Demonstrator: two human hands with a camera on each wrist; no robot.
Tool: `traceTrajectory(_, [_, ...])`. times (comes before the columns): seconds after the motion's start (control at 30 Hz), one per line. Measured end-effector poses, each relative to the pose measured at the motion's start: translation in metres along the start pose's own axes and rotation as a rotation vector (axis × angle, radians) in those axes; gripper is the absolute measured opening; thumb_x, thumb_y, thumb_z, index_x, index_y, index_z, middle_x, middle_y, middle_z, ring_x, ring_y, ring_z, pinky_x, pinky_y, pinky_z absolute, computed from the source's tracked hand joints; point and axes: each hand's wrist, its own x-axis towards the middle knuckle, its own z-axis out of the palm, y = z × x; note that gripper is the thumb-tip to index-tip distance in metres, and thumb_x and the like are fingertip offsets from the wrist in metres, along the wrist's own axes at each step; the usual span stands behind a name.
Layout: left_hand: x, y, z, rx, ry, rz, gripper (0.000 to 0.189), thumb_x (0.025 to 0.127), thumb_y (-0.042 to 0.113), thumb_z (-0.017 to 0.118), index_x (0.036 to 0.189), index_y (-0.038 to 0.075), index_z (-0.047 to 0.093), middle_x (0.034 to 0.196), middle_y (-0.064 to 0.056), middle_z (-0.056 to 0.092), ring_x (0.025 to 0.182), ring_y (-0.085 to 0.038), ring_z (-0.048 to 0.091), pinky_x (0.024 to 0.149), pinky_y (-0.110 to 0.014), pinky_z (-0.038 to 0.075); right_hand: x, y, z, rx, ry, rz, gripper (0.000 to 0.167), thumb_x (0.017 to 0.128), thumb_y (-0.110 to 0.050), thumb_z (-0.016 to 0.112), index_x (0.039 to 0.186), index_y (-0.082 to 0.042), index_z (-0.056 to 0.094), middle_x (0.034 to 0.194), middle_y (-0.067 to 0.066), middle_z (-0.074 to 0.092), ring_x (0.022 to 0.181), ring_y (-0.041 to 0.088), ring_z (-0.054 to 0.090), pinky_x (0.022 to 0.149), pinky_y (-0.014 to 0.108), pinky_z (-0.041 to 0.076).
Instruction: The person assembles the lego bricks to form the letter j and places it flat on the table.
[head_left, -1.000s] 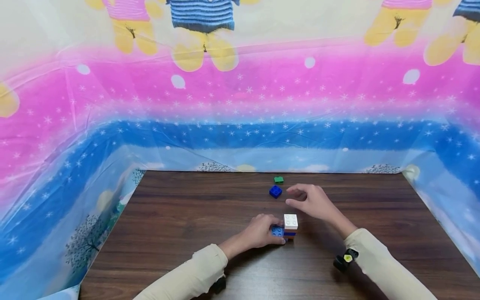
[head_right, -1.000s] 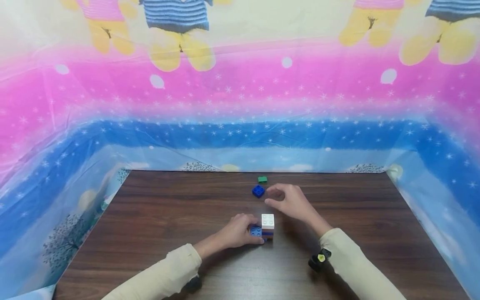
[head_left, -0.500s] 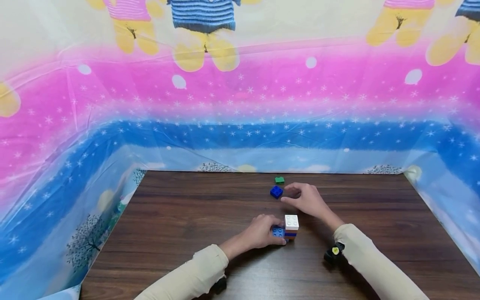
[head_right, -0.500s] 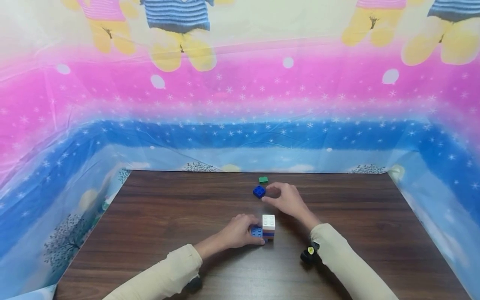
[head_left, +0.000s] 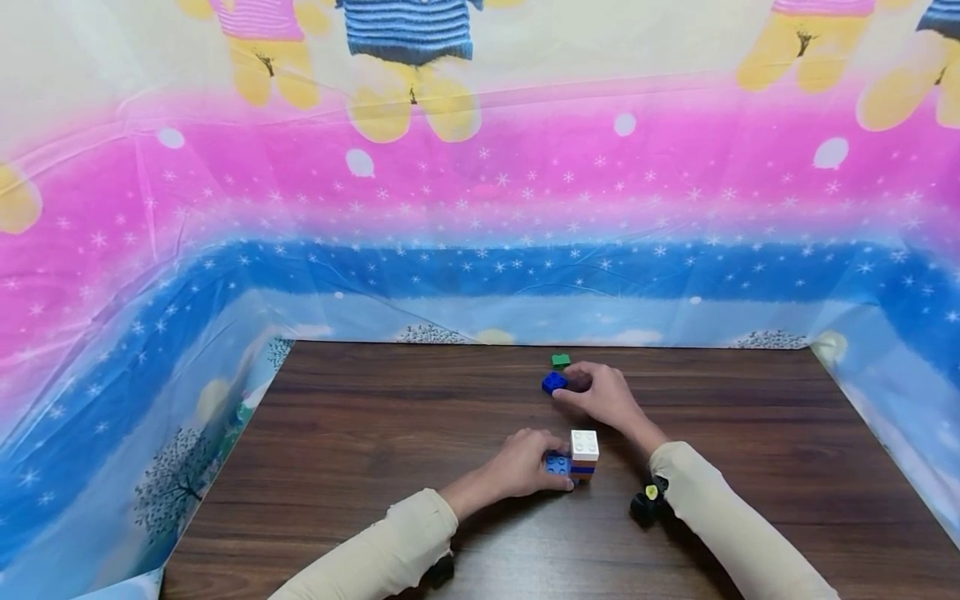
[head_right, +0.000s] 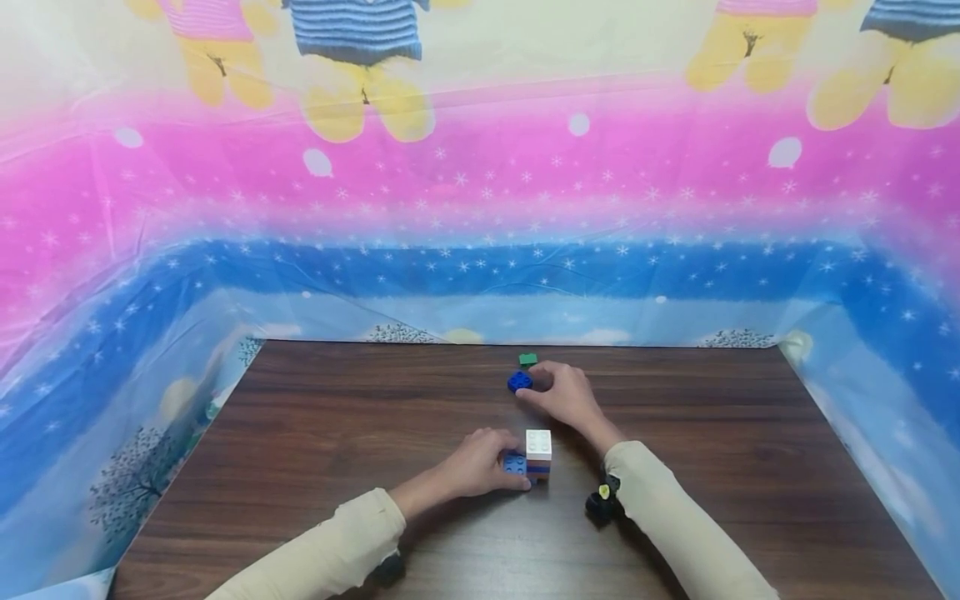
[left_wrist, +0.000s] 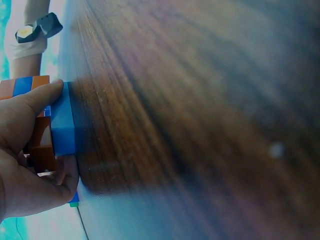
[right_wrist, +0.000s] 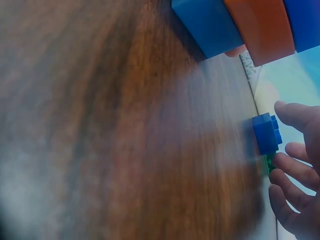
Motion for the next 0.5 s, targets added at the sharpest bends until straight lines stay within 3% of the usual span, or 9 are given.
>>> traceTrajectory(0.5, [-0.0008, -0.0004, 0.0, -0.003, 0.005, 0.008, 0.037, 0.082, 0.034, 0.087, 0.112, 0.015, 0.077, 0.098, 0.005, 0.072, 0.082, -0.003, 0.055, 0.076, -0.023, 0.042, 0.007, -0.0041, 0.008, -0.033, -0.022, 0.032, 0.056, 0.085, -0.049, 0.081, 0.124, -0.011, 0.071, 0.117, 0.009, 0.073, 0.098, 0.023, 0.069, 0.083, 0.044, 0.056])
